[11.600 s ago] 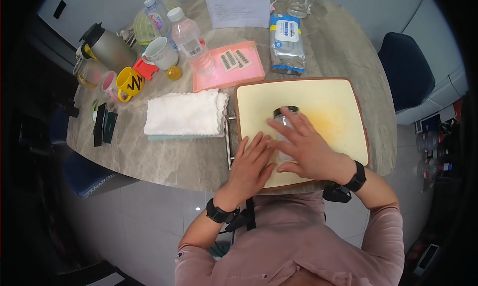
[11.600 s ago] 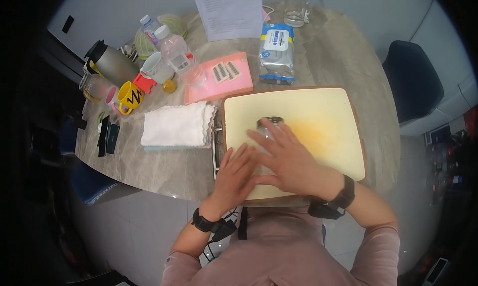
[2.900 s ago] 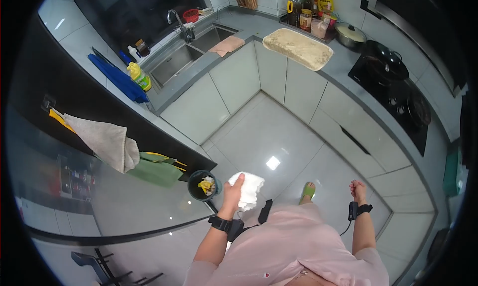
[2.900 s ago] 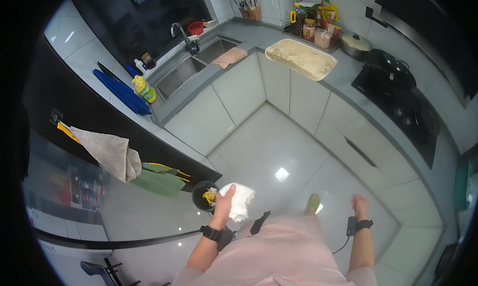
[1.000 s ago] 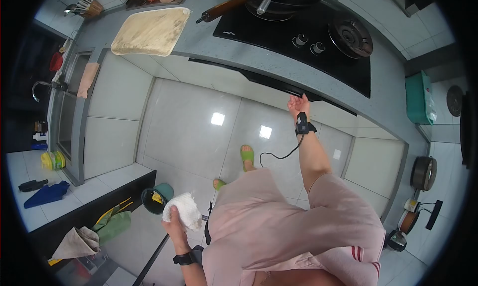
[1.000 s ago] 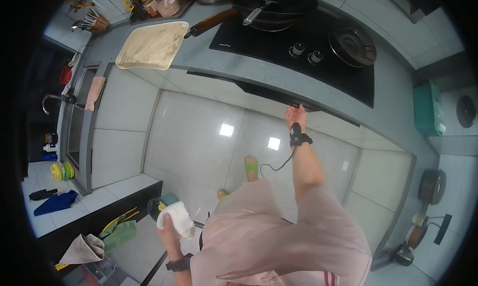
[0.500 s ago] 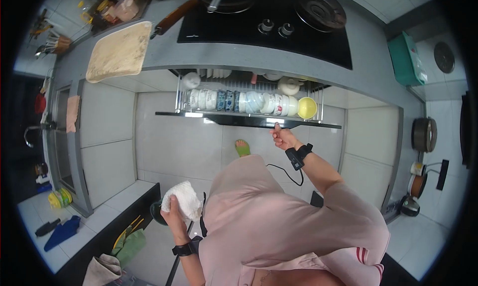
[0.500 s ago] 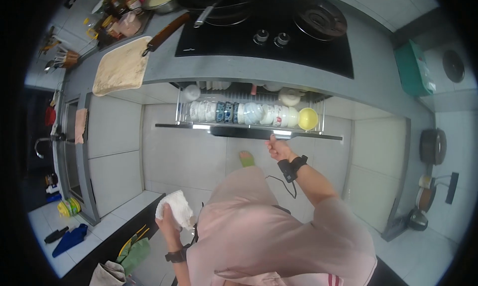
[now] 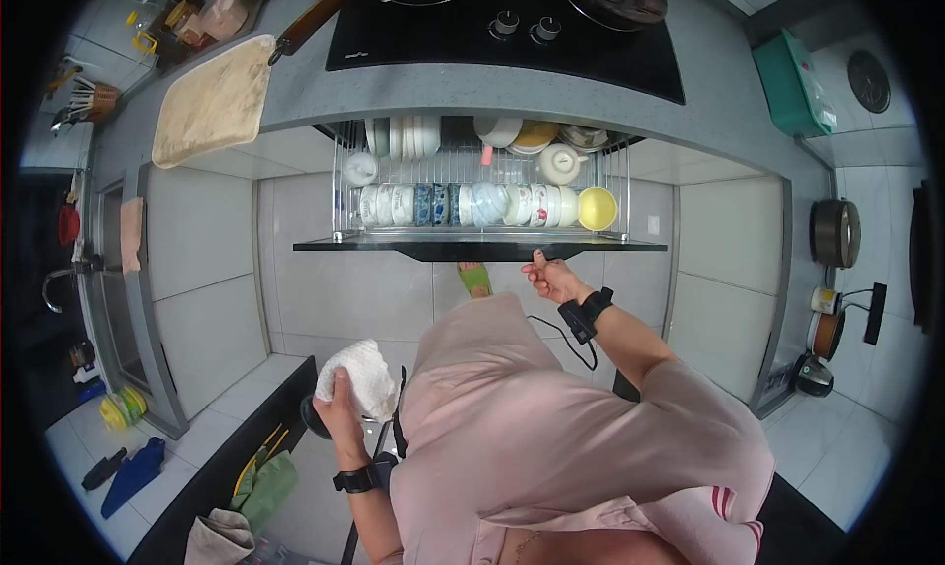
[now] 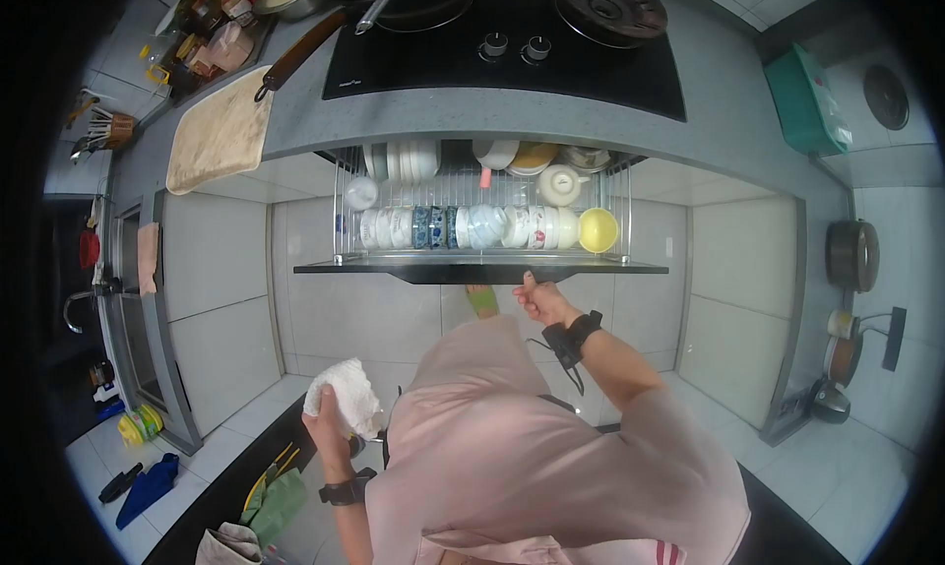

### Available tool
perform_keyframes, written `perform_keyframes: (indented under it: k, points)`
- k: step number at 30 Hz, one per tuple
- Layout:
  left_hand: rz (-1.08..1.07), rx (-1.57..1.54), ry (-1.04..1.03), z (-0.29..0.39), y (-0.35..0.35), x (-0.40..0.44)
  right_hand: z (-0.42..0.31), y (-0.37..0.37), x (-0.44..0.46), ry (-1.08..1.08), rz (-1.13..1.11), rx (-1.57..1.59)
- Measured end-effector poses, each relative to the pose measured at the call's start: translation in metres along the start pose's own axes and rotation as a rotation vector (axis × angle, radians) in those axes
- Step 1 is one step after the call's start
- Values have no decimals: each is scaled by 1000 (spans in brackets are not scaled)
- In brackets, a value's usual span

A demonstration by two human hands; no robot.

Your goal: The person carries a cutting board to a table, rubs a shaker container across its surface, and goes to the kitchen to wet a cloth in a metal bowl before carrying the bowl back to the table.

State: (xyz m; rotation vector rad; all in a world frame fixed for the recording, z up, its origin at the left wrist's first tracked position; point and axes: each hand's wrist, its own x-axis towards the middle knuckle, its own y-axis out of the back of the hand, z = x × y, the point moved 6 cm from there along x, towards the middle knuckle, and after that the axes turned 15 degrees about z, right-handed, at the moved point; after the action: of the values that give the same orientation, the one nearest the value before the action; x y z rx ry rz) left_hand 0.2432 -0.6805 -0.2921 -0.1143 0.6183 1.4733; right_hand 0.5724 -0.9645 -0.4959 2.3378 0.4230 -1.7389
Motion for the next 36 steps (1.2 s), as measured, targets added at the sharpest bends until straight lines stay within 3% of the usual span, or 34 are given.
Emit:
perform_keyframes:
  k: [2,6,11,14,18,20,24,27,31,32,35,36]
  points:
    - [21,4,-2,-3,5,-3,-3,1,1,-7,-30,7]
    - [109,24,15,-10,22,-14,-47,1,-28,49,-179,-341]
    - [166,-36,42,-28,38,-18,-134,70,67,130,-16,240]
    - [157,-7,61,-33,39,-20,-180,102,97,164,230,462]
    - [187,54,72,-19,32,-28,-214,141,162,222,353,508]
    - [211,112,66,-9,31,-32,-224,154,191,254,380,406]
    - [267,235,60,-3,31,-35,-226,160,229,214,454,557]
    - [303,273,70,-3,28,-37,-239,164,233,466,480,50]
    - [337,306,77,4,24,-43,-238,172,259,429,352,-6]
    - [337,311,81,6,19,-43,-236,174,264,309,340,330]
    - [331,337,70,14,12,-41,-232,176,246,381,347,331]
    - [327,335,65,15,10,-40,-228,182,254,254,404,376]
